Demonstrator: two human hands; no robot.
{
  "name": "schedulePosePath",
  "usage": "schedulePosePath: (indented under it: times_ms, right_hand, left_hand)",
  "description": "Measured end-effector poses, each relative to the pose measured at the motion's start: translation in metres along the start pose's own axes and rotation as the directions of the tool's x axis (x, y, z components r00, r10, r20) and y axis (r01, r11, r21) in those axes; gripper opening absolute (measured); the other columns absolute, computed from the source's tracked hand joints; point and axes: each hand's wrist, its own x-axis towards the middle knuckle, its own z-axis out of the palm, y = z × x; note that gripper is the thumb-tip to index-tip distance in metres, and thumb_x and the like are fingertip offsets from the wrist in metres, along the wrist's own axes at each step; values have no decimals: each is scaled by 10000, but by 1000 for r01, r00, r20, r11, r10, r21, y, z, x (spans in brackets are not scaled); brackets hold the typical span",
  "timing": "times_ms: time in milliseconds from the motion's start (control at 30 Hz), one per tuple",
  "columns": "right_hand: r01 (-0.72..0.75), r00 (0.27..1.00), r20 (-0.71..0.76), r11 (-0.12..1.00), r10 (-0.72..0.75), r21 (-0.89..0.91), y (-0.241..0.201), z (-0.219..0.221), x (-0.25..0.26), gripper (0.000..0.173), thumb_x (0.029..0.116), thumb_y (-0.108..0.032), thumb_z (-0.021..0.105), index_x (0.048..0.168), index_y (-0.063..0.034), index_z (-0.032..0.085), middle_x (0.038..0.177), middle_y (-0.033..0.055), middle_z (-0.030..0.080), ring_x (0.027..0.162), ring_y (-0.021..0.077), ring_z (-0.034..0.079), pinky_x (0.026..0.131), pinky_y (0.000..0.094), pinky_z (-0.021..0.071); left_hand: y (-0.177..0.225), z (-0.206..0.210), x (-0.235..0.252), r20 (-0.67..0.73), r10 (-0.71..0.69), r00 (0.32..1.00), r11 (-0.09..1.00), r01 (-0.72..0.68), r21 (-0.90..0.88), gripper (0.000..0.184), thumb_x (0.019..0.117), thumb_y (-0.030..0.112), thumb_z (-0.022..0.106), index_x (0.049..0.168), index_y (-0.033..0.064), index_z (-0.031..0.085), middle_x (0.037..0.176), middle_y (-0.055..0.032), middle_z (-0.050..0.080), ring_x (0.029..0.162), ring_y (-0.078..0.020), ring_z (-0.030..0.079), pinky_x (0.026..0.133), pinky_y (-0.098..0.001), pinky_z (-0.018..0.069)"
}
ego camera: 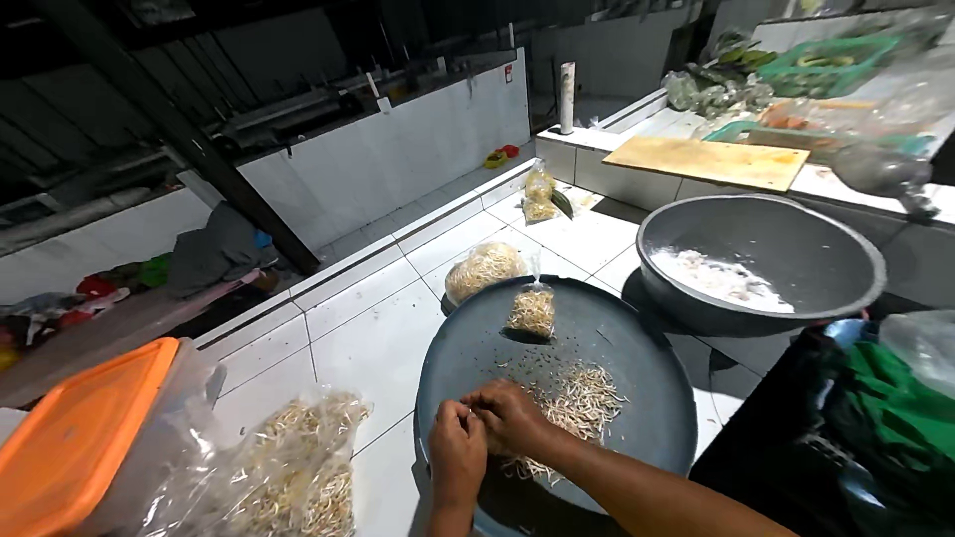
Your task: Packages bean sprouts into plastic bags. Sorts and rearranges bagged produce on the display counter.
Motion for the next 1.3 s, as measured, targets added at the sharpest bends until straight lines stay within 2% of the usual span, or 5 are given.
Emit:
schedulePosePath:
  times_ms: [233, 467, 733, 933, 1300]
  right_hand:
    - [126, 982, -125, 986, -140, -113, 15, 12, -13, 291, 997, -387, 585, 1110, -179, 754, 1175, 58, 680, 1162, 228, 605, 998, 452, 508]
    - [166, 985, -42, 985, -168, -52, 22, 26, -11, 332, 1068, -334, 475, 1177, -141, 723, 1384, 9, 645, 1381, 200, 516, 1134, 505, 432]
    - [249, 959, -136, 969, -247, -5, 10, 19, -1, 326, 1065, -258, 465, 1070, -103, 753, 1354, 49, 671, 1313, 213, 585, 1095, 472, 486]
    - [10, 988, -155, 997, 3, 81, -4, -17, 49, 295, 1089, -192, 464, 1269, -54, 653, 1160, 100, 713, 991, 184, 698, 876, 435, 593]
    - [-188, 899, -431, 957, 78, -220, 40, -76, 106, 550, 1015, -302, 574, 1466, -8, 461, 1446, 266, 512, 1336, 366, 522, 1112, 529, 428]
  left_hand:
    - [3, 1, 0, -188, 30, 982, 979, -67, -191, 86, 834, 77, 664, 908, 56, 625, 763, 16, 641, 630, -42, 611, 571, -232, 546]
    - [-17, -19, 15, 247, 35, 968, 982, -79, 170, 354, 1015, 340, 499, 809, 86, 634, 690, -38, 590, 648, -195, 610, 613, -438, 535]
    - [-3, -17, 22, 3, -73, 997, 844, 63, -533, 282, 1040, 170, 425, 828, 62, 577, 632, 16, 537, 519, -108, 541, 503, -292, 513]
    - [-28, -41, 17, -121, -24, 992, 936, -20, -350, 173, 1021, 197, 593, 931, 56, 635, 724, -9, 607, 604, -100, 590, 565, -290, 546]
    - [-145, -129, -34, -581, -293, 760, 878, 454, 151, 455, 898, 199, 747, 1259, -19, 575, 1279, -235, 546, 787, -249, 626, 670, -402, 562]
